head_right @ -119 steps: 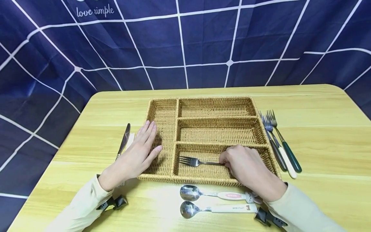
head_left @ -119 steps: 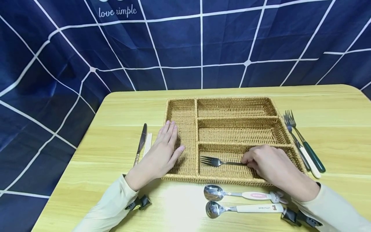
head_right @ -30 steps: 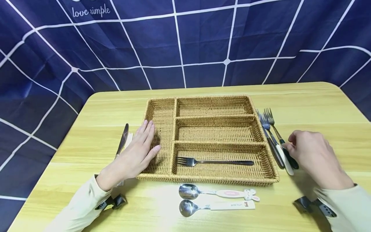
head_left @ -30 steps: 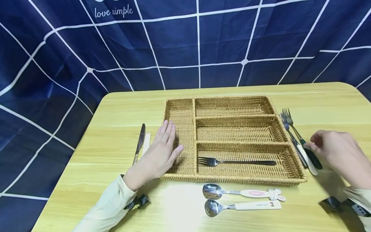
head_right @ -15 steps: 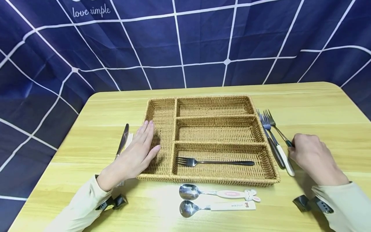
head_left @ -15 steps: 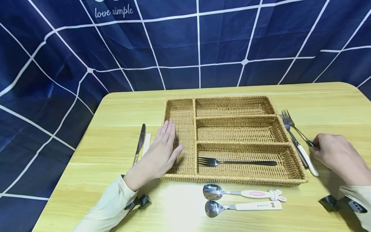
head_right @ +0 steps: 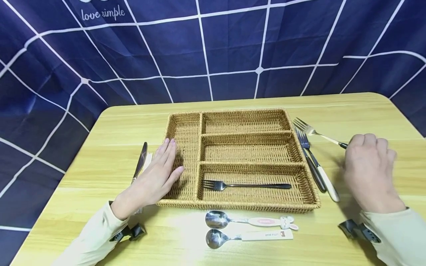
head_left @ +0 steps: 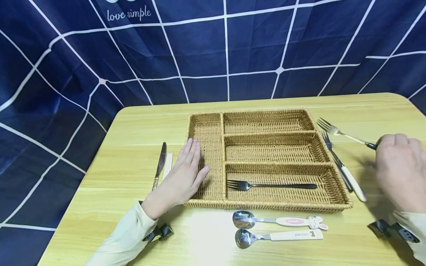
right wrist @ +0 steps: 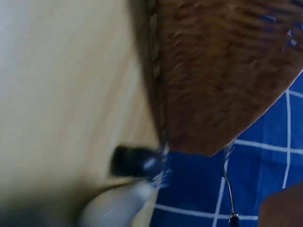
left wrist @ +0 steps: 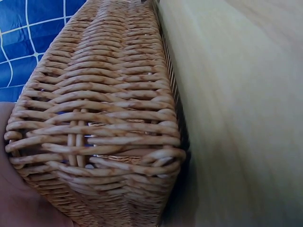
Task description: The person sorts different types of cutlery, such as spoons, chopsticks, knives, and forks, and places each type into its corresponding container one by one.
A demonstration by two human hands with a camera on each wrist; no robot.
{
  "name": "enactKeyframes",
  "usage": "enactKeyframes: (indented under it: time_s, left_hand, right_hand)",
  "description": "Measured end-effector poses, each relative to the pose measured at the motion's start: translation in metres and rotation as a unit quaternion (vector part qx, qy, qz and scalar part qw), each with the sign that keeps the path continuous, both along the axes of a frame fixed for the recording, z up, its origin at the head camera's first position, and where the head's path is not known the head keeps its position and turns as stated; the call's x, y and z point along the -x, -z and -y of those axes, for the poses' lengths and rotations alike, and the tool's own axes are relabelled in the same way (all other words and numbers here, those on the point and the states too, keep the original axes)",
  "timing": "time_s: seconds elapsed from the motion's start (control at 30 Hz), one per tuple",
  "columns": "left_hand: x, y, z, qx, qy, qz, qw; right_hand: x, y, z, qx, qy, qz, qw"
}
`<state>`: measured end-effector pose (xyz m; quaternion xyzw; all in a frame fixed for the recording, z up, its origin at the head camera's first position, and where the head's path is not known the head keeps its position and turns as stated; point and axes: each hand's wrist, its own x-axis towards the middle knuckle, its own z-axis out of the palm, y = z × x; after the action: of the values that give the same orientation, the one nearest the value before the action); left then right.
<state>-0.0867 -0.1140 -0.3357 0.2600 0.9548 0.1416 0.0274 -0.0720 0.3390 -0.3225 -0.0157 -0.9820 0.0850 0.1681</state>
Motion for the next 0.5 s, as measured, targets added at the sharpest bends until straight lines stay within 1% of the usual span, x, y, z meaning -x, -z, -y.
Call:
enactKeyframes:
  time_s: [0.2,0.33,0.5]
  left_hand:
    - [0.0,0.0,0.0,-0.002,-0.001,0.002,1.0]
    - [0.0,0.0,0.0,-0.004,-0.002,0.001,1.0]
    - [0.001,0.001,0.0,-0.007,-0.002,0.003,1.0]
  right_hand:
    - [-0.003,-0.015,0.021,0.003,-0.05,0.0,0.999]
    - [-0.004,-0.024,0.038,-0.018,-0.091,-0.02,0.995]
    - [-0.006,-0.027,0.056,-0.038,-0.136,-0.051,0.989]
